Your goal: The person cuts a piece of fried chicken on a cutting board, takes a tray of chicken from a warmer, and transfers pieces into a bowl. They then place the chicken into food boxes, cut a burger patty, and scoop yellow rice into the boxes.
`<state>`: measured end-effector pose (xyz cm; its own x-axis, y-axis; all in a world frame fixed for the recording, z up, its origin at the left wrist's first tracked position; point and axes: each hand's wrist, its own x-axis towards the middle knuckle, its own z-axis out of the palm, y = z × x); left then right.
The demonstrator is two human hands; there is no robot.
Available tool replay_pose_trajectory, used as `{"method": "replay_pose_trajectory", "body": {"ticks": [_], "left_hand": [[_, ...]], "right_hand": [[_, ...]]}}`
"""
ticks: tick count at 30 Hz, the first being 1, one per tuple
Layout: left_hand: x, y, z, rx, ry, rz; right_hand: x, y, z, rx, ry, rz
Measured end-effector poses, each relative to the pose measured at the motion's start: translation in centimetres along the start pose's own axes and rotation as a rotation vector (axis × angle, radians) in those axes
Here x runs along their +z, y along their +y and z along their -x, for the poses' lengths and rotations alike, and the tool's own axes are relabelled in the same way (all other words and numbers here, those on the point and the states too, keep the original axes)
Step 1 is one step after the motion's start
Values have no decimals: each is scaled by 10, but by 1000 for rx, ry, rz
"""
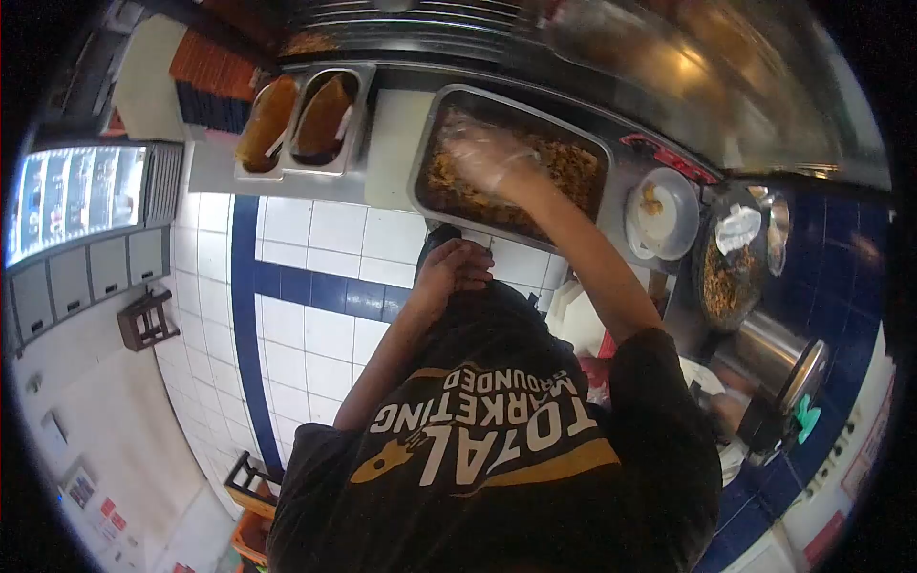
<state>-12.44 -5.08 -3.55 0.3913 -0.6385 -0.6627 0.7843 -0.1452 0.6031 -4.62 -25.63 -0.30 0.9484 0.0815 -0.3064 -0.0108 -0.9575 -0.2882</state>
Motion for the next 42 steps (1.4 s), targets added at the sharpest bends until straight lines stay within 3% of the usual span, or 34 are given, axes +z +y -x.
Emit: {"method": "replay_pose_trajectory", "body": {"ticks": [2, 3, 4, 5, 6, 8, 11, 14, 15, 16, 18, 19, 21, 22, 25, 27, 30, 32, 34, 36, 39, 42], "left_hand": [[2, 0, -4, -1, -13, -22], [2, 0, -2, -1, -17, -39], [3, 0, -1, -5, -25, -58], [7, 4, 4, -10, -35, -134], [-1, -5, 0, 18, -68, -105], [1, -1, 7, 2, -53, -117], [-1, 1, 9, -12, -37, -170], [-2, -3, 6, 8, -55, -176], [-4, -4, 5, 27, -67, -180], [-3, -3, 5, 5, -70, -182], [-2, -7, 0, -14, -90, -212], [-6, -7, 0, -15, -84, -222], [-1, -6, 1, -46, -98, -218], [5, -5, 3, -57, -80, -240], [1, -8, -3, -71, -98, -204], [5, -6, 3, -25, -88, -200], [0, -7, 5, -22, -64, -140], [-1, -8, 7, -2, -70, -104], [-1, -6, 10, 9, -61, -91], [0, -3, 13, 2, -39, -103], [-3, -4, 14, 33, -39, -75], [-7, -1, 17, 36, -31, -46]], "right_hand": [[-10, -16, 4, 271, -7, -440], [8, -10, -6, 20, -37, 23], [22, -9, -15, -13, 0, 169], [35, -2, -10, -125, 265, 62], [44, -5, -23, -19, 191, -2], [33, -11, -14, 0, 304, -61], [-5, -10, 26, 178, 438, -315], [-56, 7, 105, 425, 425, -600], [-10, 41, 110, 320, 867, -501], [-6, 59, 141, 416, 948, -378], [-6, 92, 204, 695, 885, -496], [14, 126, 218, 746, 944, -258], [33, 169, 251, 808, 897, -83], [27, 189, 253, 824, 727, -7], [2, 180, 248, 960, 534, -114], [15, 179, 238, 991, 551, -106], [19, 123, 192, 703, 812, 53], [0, 56, 158, 315, 768, -43], [10, 12, 116, 102, 468, -226], [45, 1, 76, -17, 419, -87], [58, 1, 69, 23, 414, -101], [37, 12, 87, 53, 488, -468]]}}
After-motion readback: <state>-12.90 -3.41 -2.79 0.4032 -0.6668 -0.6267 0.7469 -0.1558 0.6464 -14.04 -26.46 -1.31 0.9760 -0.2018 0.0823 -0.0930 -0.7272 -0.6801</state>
